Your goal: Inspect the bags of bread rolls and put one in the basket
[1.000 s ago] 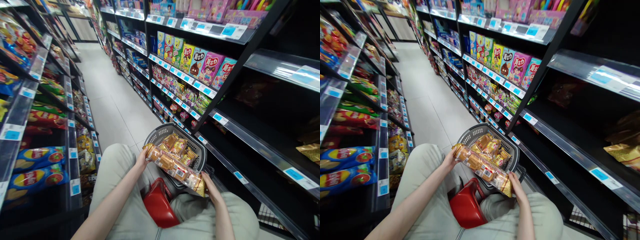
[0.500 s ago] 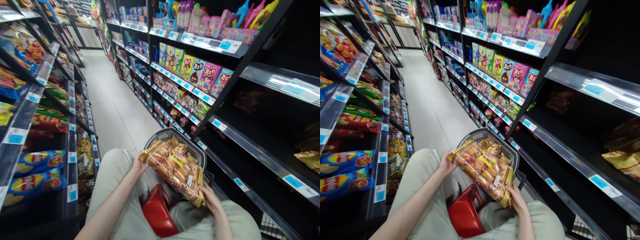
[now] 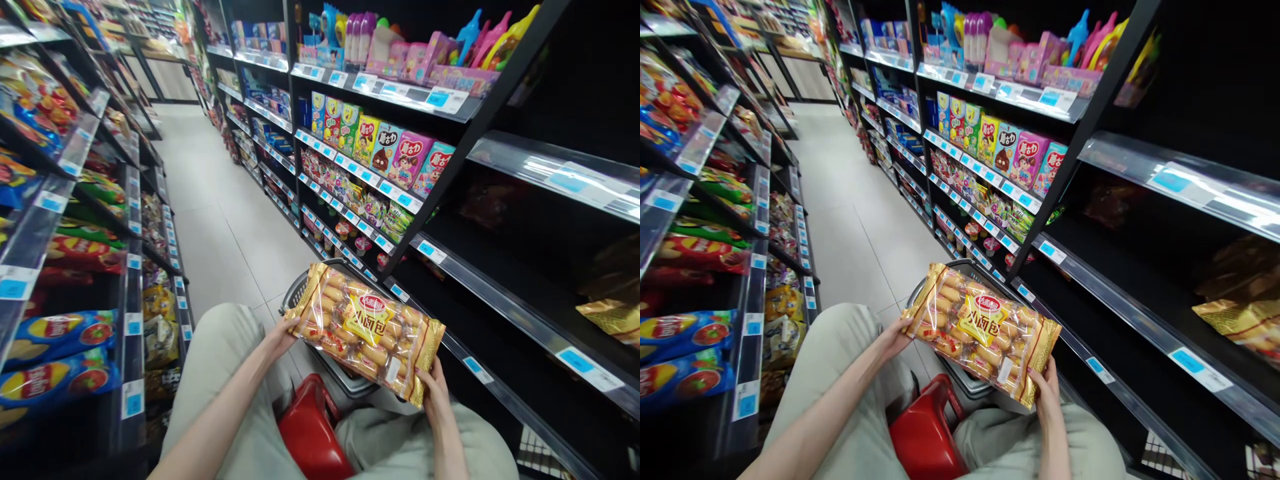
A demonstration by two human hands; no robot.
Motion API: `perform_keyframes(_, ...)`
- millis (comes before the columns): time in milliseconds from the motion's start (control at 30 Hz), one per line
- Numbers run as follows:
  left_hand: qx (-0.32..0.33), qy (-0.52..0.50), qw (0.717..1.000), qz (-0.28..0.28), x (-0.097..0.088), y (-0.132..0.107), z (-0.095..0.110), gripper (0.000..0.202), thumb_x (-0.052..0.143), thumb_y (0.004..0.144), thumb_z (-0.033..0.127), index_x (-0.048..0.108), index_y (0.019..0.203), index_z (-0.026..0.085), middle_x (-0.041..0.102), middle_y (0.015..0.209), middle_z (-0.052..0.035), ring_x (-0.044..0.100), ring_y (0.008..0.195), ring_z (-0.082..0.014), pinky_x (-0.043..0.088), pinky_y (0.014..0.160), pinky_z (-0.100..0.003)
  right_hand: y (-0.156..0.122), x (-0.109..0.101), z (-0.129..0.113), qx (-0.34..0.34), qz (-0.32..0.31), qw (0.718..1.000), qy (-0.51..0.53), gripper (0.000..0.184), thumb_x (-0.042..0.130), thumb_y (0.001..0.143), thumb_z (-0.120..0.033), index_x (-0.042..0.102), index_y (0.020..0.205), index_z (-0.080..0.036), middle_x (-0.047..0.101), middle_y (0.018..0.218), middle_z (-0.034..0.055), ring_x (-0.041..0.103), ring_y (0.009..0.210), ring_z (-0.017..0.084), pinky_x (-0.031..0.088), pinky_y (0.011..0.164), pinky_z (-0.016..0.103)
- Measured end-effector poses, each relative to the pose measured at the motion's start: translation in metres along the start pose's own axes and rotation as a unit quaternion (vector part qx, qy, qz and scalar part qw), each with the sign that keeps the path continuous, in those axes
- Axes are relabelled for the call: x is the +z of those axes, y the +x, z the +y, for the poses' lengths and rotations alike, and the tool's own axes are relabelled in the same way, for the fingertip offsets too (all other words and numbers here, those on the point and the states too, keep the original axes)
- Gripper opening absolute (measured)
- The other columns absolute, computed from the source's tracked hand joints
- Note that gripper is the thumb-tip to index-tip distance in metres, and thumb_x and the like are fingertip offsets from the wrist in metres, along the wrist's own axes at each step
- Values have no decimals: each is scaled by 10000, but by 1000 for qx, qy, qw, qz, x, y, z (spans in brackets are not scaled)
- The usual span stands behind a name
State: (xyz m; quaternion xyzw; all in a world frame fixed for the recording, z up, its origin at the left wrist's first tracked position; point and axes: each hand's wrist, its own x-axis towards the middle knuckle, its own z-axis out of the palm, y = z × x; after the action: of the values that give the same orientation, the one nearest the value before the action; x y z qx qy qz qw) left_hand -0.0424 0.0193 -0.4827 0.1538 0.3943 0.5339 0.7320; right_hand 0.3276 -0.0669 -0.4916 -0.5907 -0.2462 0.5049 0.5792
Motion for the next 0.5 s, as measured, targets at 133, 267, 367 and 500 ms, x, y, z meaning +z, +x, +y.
perform_keyframes(133, -14, 15, 999, -50, 2, -3, -5, 626, 696, 526, 78, 597, 1142, 132, 717, 1012, -91, 636, 1042, -269, 507, 895, -352, 3, -1, 2, 7, 66, 996, 63, 590, 797, 584, -420, 591, 1119, -278, 656, 982, -32, 625, 888, 189, 514, 804, 301)
perform_keyframes(267, -29, 16, 996, -81, 3, -6, -8, 734, 681, 484, 58, 571, 1201, 173, 712, 1056, -76, 648, 1017, -267, 522, 873, -352, 3, 2, 0, 43, 103, 988, 104, 692, 836, 528, -422, 611, 1155, -230, 691, 924, 0, 639, 777, 185, 531, 708, 293)
perform_keyframes(367, -26, 12, 996, -88, 3, -7, -8, 789, 672, 459, 53, 549, 1224, 200, 704, 1082, -64, 654, 997, -255, 528, 863, -347, 3, 1, -1, 23, 101, 988, 118, 702, 844, 530, -391, 614, 1174, -233, 695, 939, 3, 639, 788, 170, 526, 680, 253)
perform_keyframes(500, -18, 12, 995, -95, 3, -7, -7, 825, 644, 443, 46, 529, 1240, 223, 692, 1114, -56, 655, 984, -246, 528, 859, -349, 3, 0, 0, -5, 101, 987, 126, 674, 847, 530, -370, 629, 1157, -251, 691, 938, -18, 628, 793, 145, 517, 684, 219)
